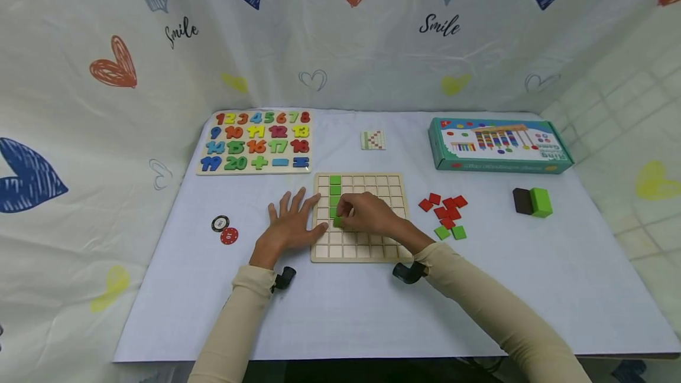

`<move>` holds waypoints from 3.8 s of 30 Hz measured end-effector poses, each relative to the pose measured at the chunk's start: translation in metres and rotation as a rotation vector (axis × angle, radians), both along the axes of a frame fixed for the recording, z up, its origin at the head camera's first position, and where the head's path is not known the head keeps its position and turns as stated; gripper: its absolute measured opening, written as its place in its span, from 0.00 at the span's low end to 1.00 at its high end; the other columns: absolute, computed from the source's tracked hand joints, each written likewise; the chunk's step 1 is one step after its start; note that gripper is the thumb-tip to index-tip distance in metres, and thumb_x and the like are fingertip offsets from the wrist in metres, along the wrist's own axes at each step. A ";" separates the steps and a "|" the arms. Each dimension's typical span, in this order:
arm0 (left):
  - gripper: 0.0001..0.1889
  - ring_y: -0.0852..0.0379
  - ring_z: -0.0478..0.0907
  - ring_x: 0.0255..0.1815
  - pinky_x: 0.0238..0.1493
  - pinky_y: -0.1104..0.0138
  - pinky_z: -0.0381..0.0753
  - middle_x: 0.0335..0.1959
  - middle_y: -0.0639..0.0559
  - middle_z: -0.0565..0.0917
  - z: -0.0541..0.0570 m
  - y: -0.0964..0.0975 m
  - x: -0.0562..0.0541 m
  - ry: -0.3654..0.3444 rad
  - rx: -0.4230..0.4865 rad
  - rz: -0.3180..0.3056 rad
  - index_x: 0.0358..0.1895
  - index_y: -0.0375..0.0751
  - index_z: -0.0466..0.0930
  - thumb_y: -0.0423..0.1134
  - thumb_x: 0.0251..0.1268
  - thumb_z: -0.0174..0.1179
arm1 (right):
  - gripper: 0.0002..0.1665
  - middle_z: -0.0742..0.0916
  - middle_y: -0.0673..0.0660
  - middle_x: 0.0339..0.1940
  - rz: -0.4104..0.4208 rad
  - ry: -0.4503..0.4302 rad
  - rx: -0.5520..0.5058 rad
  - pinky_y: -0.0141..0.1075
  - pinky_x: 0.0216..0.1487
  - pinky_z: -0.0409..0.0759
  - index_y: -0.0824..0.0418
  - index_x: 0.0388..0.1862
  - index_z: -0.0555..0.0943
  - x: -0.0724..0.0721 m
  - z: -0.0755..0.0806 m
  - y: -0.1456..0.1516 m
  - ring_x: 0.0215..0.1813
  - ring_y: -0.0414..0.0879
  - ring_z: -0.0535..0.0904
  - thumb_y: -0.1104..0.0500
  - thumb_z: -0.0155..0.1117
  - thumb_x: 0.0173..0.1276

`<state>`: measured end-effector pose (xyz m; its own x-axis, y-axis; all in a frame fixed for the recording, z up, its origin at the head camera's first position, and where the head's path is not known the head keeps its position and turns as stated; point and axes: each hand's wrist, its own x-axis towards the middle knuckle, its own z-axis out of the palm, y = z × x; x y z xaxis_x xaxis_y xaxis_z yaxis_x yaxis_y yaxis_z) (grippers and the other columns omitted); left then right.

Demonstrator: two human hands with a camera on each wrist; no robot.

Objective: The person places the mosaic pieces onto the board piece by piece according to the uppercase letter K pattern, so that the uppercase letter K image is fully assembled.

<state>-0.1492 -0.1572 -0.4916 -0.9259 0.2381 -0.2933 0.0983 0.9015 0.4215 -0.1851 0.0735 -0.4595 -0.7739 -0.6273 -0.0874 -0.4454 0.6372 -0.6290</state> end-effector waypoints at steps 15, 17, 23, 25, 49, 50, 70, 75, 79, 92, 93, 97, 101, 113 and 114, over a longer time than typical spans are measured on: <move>0.42 0.33 0.33 0.88 0.78 0.26 0.33 0.90 0.44 0.43 0.001 0.000 0.001 0.002 0.002 0.006 0.87 0.58 0.52 0.64 0.76 0.53 | 0.08 0.90 0.50 0.34 -0.072 -0.012 -0.008 0.36 0.41 0.83 0.61 0.44 0.89 0.010 -0.010 -0.012 0.36 0.39 0.84 0.62 0.77 0.68; 0.42 0.34 0.33 0.88 0.78 0.26 0.33 0.90 0.44 0.43 0.001 0.000 0.001 0.003 0.002 0.006 0.87 0.58 0.52 0.64 0.76 0.54 | 0.07 0.91 0.51 0.35 -0.088 -0.017 0.008 0.37 0.42 0.84 0.62 0.44 0.90 0.012 -0.007 -0.014 0.36 0.40 0.85 0.63 0.76 0.69; 0.42 0.32 0.33 0.88 0.77 0.25 0.32 0.89 0.43 0.43 0.001 -0.002 0.001 0.006 0.022 0.007 0.87 0.56 0.53 0.64 0.75 0.54 | 0.05 0.93 0.53 0.39 -0.108 0.053 0.124 0.41 0.45 0.87 0.61 0.43 0.92 0.020 0.004 -0.022 0.42 0.44 0.88 0.64 0.74 0.70; 0.42 0.32 0.34 0.87 0.77 0.25 0.32 0.89 0.42 0.44 -0.001 -0.002 0.001 0.007 0.028 0.003 0.87 0.55 0.53 0.63 0.75 0.53 | 0.05 0.93 0.52 0.40 -0.090 0.120 0.167 0.41 0.43 0.87 0.60 0.42 0.93 0.022 0.005 -0.024 0.42 0.44 0.87 0.64 0.74 0.70; 0.42 0.33 0.33 0.88 0.78 0.26 0.32 0.90 0.43 0.43 0.001 0.004 0.001 -0.008 0.017 -0.001 0.87 0.57 0.52 0.62 0.76 0.54 | 0.05 0.89 0.49 0.38 -0.074 -0.006 0.264 0.40 0.37 0.81 0.56 0.44 0.89 0.000 0.044 0.113 0.41 0.45 0.83 0.58 0.73 0.71; 0.42 0.33 0.32 0.88 0.78 0.26 0.32 0.90 0.43 0.43 0.001 0.004 0.000 -0.008 0.023 -0.002 0.87 0.57 0.52 0.62 0.76 0.54 | 0.05 0.89 0.48 0.38 -0.068 -0.024 0.284 0.39 0.38 0.81 0.56 0.44 0.89 0.000 0.045 0.123 0.42 0.45 0.82 0.58 0.73 0.71; 0.42 0.31 0.33 0.87 0.77 0.25 0.31 0.89 0.40 0.44 0.001 0.001 0.004 0.006 0.057 0.013 0.87 0.53 0.53 0.60 0.75 0.55 | 0.26 0.86 0.54 0.44 -0.118 -0.278 0.470 0.45 0.45 0.84 0.58 0.50 0.84 0.000 0.039 0.221 0.49 0.51 0.80 0.47 0.85 0.59; 0.42 0.32 0.33 0.87 0.77 0.25 0.32 0.89 0.41 0.43 0.001 0.001 0.005 -0.004 0.038 0.003 0.87 0.54 0.52 0.61 0.76 0.55 | 0.25 0.85 0.52 0.41 -0.124 -0.298 0.454 0.44 0.46 0.84 0.57 0.46 0.83 -0.001 0.028 0.221 0.48 0.49 0.79 0.48 0.85 0.58; 0.42 0.33 0.31 0.88 0.77 0.25 0.32 0.90 0.42 0.42 0.002 0.001 0.006 -0.006 0.030 -0.001 0.87 0.56 0.51 0.62 0.76 0.55 | 0.24 0.84 0.52 0.41 -0.105 -0.306 0.434 0.43 0.45 0.83 0.57 0.45 0.82 -0.001 0.029 0.220 0.48 0.49 0.78 0.50 0.85 0.59; 0.42 0.32 0.32 0.88 0.77 0.25 0.32 0.90 0.42 0.42 0.005 0.002 0.005 -0.009 0.035 0.005 0.87 0.55 0.52 0.61 0.76 0.56 | 0.23 0.84 0.53 0.40 -0.107 -0.317 0.410 0.44 0.45 0.82 0.57 0.43 0.80 -0.003 0.030 0.219 0.48 0.50 0.78 0.51 0.85 0.59; 0.42 0.32 0.32 0.88 0.77 0.25 0.32 0.90 0.42 0.42 0.004 0.002 0.005 -0.009 0.035 0.005 0.87 0.55 0.52 0.61 0.76 0.56 | 0.23 0.84 0.53 0.40 -0.108 -0.318 0.410 0.44 0.45 0.82 0.57 0.43 0.80 -0.003 0.030 0.219 0.48 0.50 0.78 0.51 0.85 0.59; 0.43 0.33 0.32 0.88 0.78 0.26 0.32 0.90 0.42 0.42 0.002 0.001 0.005 -0.012 0.033 0.003 0.87 0.55 0.51 0.62 0.76 0.55 | 0.23 0.84 0.53 0.40 -0.108 -0.321 0.411 0.43 0.45 0.82 0.57 0.43 0.80 -0.002 0.031 0.219 0.48 0.50 0.77 0.52 0.85 0.59; 0.43 0.34 0.31 0.88 0.78 0.26 0.31 0.90 0.43 0.41 0.001 0.001 0.005 -0.021 0.032 0.003 0.88 0.56 0.50 0.62 0.76 0.54 | 0.24 0.82 0.52 0.38 -0.110 -0.307 0.422 0.42 0.43 0.81 0.59 0.44 0.80 0.000 0.031 0.219 0.47 0.49 0.77 0.52 0.85 0.59; 0.43 0.33 0.31 0.88 0.78 0.26 0.30 0.90 0.42 0.42 0.003 0.001 0.004 -0.023 0.037 0.008 0.87 0.56 0.51 0.62 0.76 0.55 | 0.14 0.83 0.50 0.36 -0.079 -0.301 0.372 0.38 0.41 0.80 0.59 0.40 0.80 -0.002 0.049 0.221 0.44 0.47 0.77 0.58 0.79 0.66; 0.43 0.33 0.31 0.88 0.78 0.26 0.30 0.90 0.42 0.41 0.004 0.001 0.004 -0.025 0.037 0.008 0.87 0.56 0.51 0.62 0.76 0.55 | 0.13 0.83 0.50 0.37 -0.077 -0.297 0.359 0.38 0.41 0.80 0.59 0.40 0.80 -0.003 0.051 0.219 0.44 0.47 0.77 0.59 0.79 0.66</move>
<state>-0.1452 -0.1563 -0.4880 -0.9203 0.2419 -0.3076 0.0800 0.8858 0.4571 -0.1877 0.2926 -0.4087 -0.7259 -0.4583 -0.5129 -0.2223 0.8619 -0.4557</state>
